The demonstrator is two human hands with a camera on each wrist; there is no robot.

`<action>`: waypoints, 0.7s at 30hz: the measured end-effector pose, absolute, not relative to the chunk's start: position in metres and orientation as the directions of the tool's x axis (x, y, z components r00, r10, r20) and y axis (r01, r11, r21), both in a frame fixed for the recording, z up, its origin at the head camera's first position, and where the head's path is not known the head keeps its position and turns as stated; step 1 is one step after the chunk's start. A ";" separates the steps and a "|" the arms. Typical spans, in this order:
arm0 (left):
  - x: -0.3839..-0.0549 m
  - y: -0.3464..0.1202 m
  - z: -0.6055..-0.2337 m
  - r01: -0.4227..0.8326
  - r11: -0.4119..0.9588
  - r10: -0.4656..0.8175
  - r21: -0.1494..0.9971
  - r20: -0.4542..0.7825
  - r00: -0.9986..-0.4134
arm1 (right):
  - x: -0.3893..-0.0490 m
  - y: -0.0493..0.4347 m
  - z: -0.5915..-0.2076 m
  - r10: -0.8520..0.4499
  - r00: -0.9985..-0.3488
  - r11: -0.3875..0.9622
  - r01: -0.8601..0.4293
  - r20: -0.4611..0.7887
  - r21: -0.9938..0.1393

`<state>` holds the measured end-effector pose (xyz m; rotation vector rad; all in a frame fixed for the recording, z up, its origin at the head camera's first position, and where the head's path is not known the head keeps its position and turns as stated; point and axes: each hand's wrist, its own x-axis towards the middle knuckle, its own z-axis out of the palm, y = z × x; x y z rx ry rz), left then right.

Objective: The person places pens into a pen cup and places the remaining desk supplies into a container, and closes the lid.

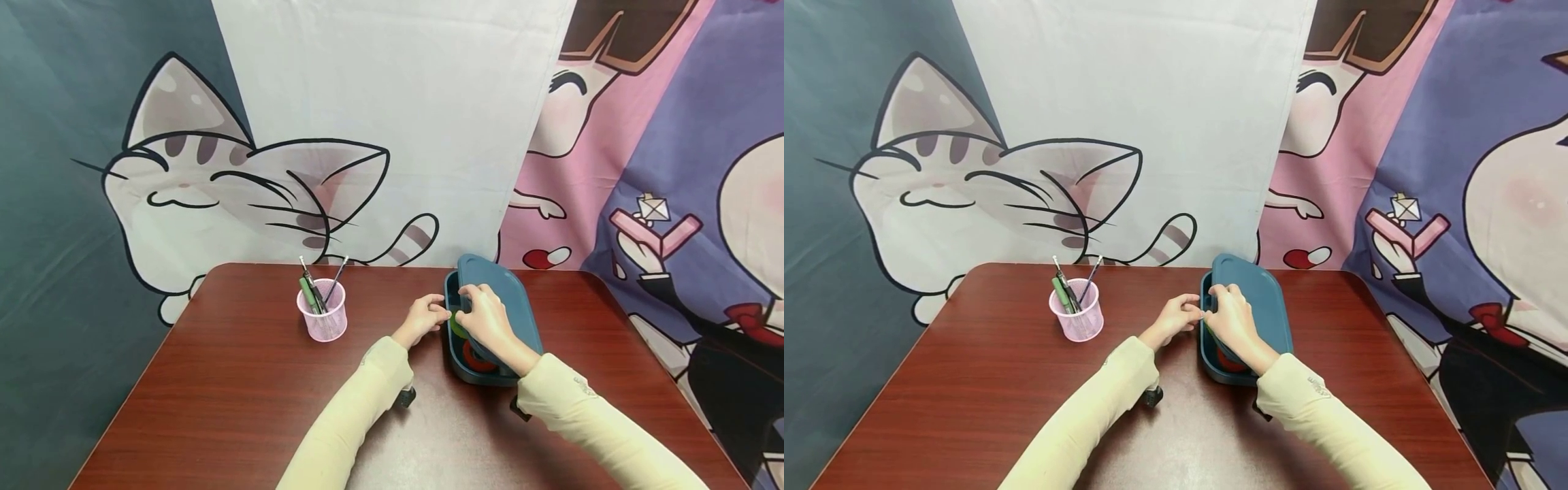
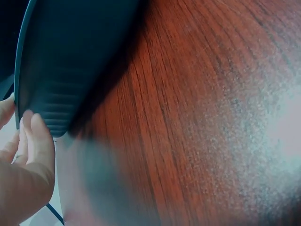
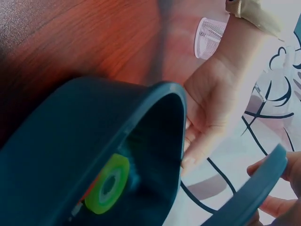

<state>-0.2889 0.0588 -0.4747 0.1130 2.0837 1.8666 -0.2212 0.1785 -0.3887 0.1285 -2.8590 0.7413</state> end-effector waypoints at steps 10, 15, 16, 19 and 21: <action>-0.297 0.057 -0.454 -0.126 -0.026 0.265 0.992 -0.115 -0.957 | -0.222 0.172 -0.398 -0.028 -0.979 0.869 -0.123 0.201 -0.479; -0.302 0.058 -0.449 -0.178 -0.075 0.314 0.981 -0.146 -0.938 | -0.222 0.170 -0.405 -0.026 -0.978 0.868 -0.125 0.206 -0.481; -0.303 0.058 -0.448 -0.189 -0.080 0.322 0.979 -0.154 -0.934 | -0.222 0.170 -0.406 -0.026 -0.977 0.868 -0.127 0.211 -0.481; -0.305 0.059 -0.447 -0.219 -0.088 0.341 0.972 -0.177 -0.923 | -0.222 0.169 -0.410 -0.019 -0.976 0.865 -0.126 0.219 -0.485; -0.306 0.059 -0.446 -0.234 -0.088 0.348 0.968 -0.190 -0.918 | -0.223 0.168 -0.412 -0.016 -0.976 0.865 -0.122 0.217 -0.487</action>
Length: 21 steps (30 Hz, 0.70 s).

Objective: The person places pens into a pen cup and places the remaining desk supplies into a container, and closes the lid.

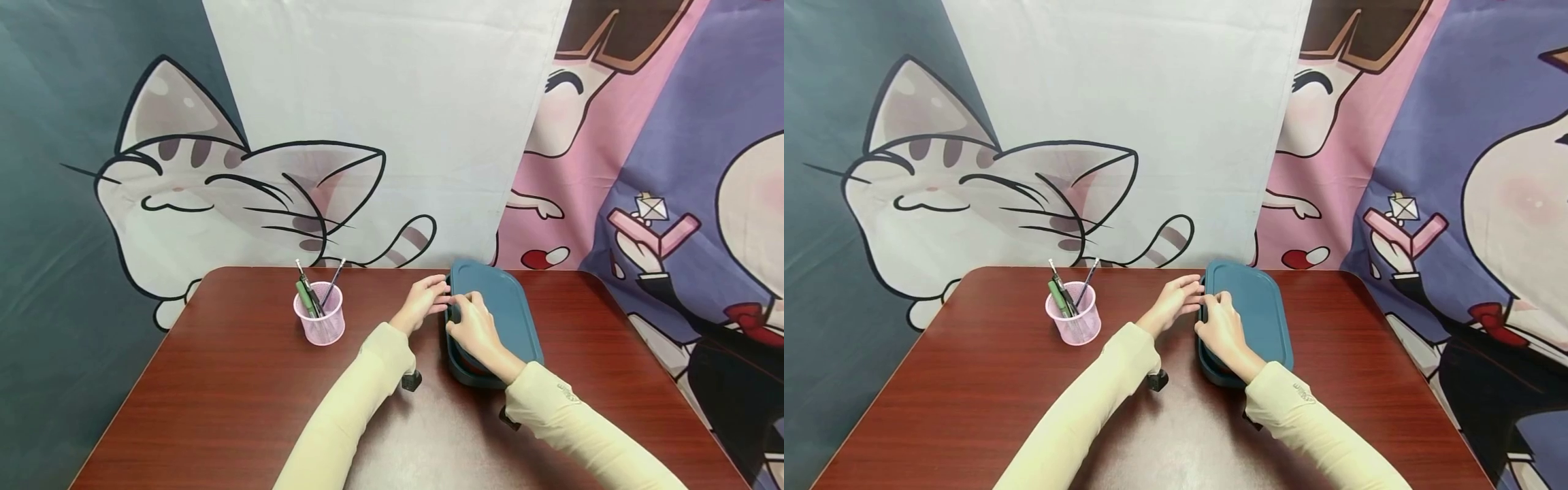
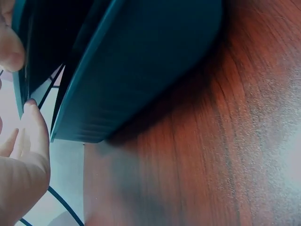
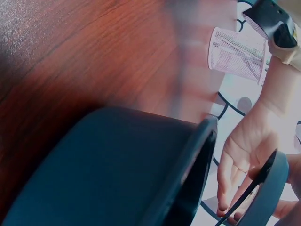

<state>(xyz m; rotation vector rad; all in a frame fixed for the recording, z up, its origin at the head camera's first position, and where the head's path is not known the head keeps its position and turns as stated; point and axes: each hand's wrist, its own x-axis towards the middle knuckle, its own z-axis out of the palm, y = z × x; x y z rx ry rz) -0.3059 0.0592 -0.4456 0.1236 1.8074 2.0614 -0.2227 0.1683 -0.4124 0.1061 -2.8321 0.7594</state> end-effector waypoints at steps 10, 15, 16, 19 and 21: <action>-0.306 0.061 -0.441 -0.311 -0.171 0.326 0.935 -0.244 -0.913 | -0.221 0.174 -0.413 -0.078 -0.958 0.826 -0.217 0.276 -0.520; -0.309 0.063 -0.445 -0.328 -0.198 0.305 0.924 -0.260 -0.916 | -0.220 0.195 -0.417 -0.113 -0.946 0.785 -0.273 0.305 -0.556; -0.309 0.064 -0.446 -0.326 -0.199 0.303 0.924 -0.258 -0.917 | -0.220 0.201 -0.418 -0.113 -0.945 0.785 -0.274 0.306 -0.556; -0.310 0.064 -0.448 -0.323 -0.196 0.299 0.926 -0.257 -0.919 | -0.221 0.218 -0.425 -0.100 -0.947 0.781 -0.265 0.306 -0.565; -0.309 0.064 -0.450 -0.324 -0.193 0.299 0.926 -0.259 -0.918 | -0.222 0.229 -0.429 -0.082 -0.947 0.787 -0.254 0.312 -0.563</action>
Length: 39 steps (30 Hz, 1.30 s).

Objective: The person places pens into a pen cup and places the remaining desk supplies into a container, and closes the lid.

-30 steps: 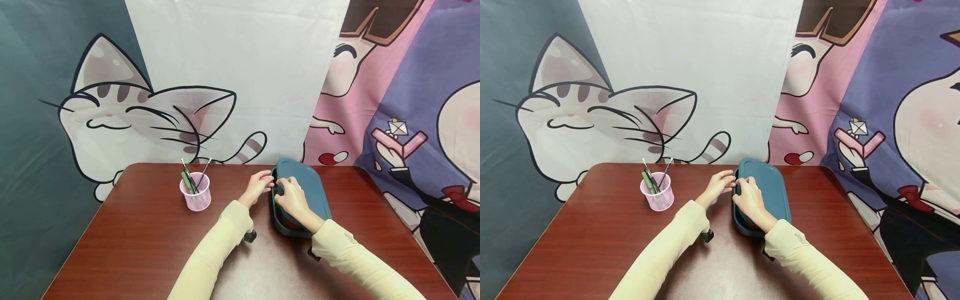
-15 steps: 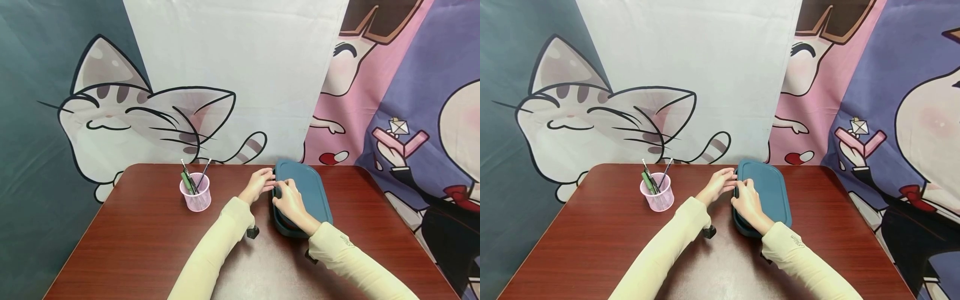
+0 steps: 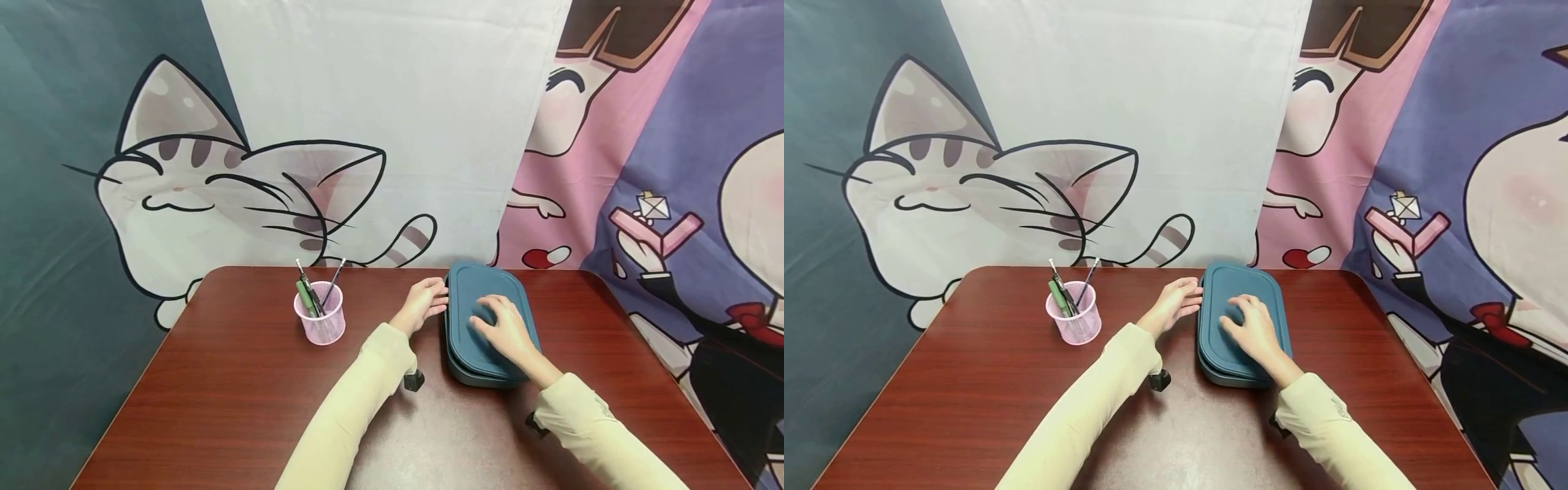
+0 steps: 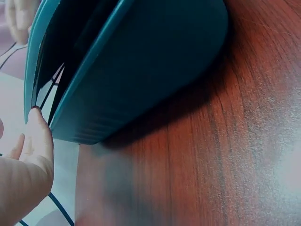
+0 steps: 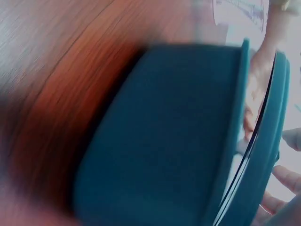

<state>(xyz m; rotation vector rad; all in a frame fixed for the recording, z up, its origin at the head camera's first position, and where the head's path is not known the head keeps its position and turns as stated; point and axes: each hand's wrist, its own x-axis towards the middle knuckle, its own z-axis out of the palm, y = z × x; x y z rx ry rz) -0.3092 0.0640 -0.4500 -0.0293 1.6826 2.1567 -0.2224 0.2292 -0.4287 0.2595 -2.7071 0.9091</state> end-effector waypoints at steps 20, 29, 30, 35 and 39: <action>-0.304 0.059 -0.459 -0.287 -0.065 0.278 0.956 -0.259 -0.925 | -0.232 0.291 -0.455 0.000 -0.996 0.749 -0.058 0.088 -0.660; -0.297 0.060 -0.468 -0.208 0.007 0.263 0.978 -0.203 -0.943 | -0.231 0.288 -0.457 -0.012 -0.997 0.789 -0.054 0.073 -0.612; -0.297 0.061 -0.469 -0.208 0.005 0.256 0.978 -0.203 -0.945 | -0.231 0.288 -0.457 -0.011 -0.997 0.792 -0.052 0.072 -0.608; -0.295 0.064 -0.469 -0.198 0.022 0.215 0.980 -0.198 -0.956 | -0.231 0.287 -0.457 -0.008 -0.998 0.801 -0.048 0.069 -0.597; -0.293 0.065 -0.469 -0.165 0.090 0.189 0.982 -0.179 -0.965 | -0.232 0.288 -0.457 -0.017 -0.998 0.797 -0.050 0.060 -0.602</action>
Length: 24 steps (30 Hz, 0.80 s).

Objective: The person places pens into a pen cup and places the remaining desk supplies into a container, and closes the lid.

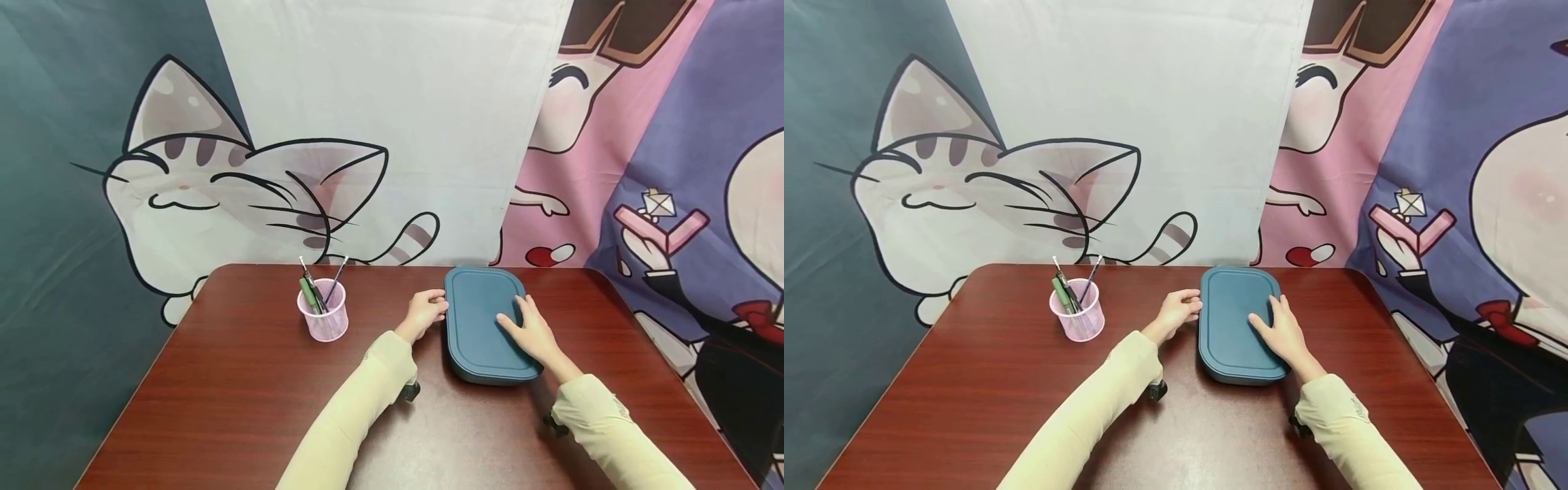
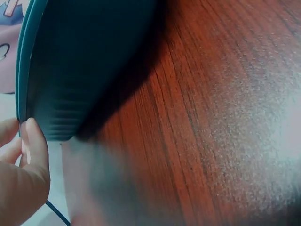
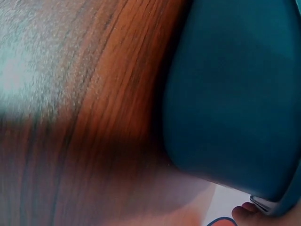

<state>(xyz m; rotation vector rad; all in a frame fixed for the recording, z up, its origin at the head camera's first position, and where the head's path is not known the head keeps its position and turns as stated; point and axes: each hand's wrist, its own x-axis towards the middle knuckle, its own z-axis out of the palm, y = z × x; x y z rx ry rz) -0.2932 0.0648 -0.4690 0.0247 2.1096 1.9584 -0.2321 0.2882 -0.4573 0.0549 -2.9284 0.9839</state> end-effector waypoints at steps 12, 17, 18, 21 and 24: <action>-0.288 0.008 -0.420 0.390 0.490 0.210 0.780 0.329 -0.921 | -0.233 0.320 -0.430 -0.013 -0.940 0.807 -0.211 0.341 -0.551; -0.283 -0.037 -0.401 0.476 0.535 0.192 0.698 0.448 -0.873 | -0.234 0.340 -0.416 -0.004 -0.907 0.839 -0.231 0.420 -0.492; -0.282 -0.046 -0.399 0.483 0.540 0.185 0.689 0.463 -0.867 | -0.234 0.343 -0.413 -0.002 -0.902 0.844 -0.233 0.431 -0.483; -0.281 -0.073 -0.396 0.490 0.568 0.157 0.661 0.497 -0.853 | -0.235 0.351 -0.407 0.000 -0.890 0.858 -0.234 0.457 -0.456; -0.281 -0.098 -0.396 0.469 0.602 0.123 0.647 0.505 -0.854 | -0.236 0.357 -0.402 0.008 -0.885 0.869 -0.224 0.466 -0.441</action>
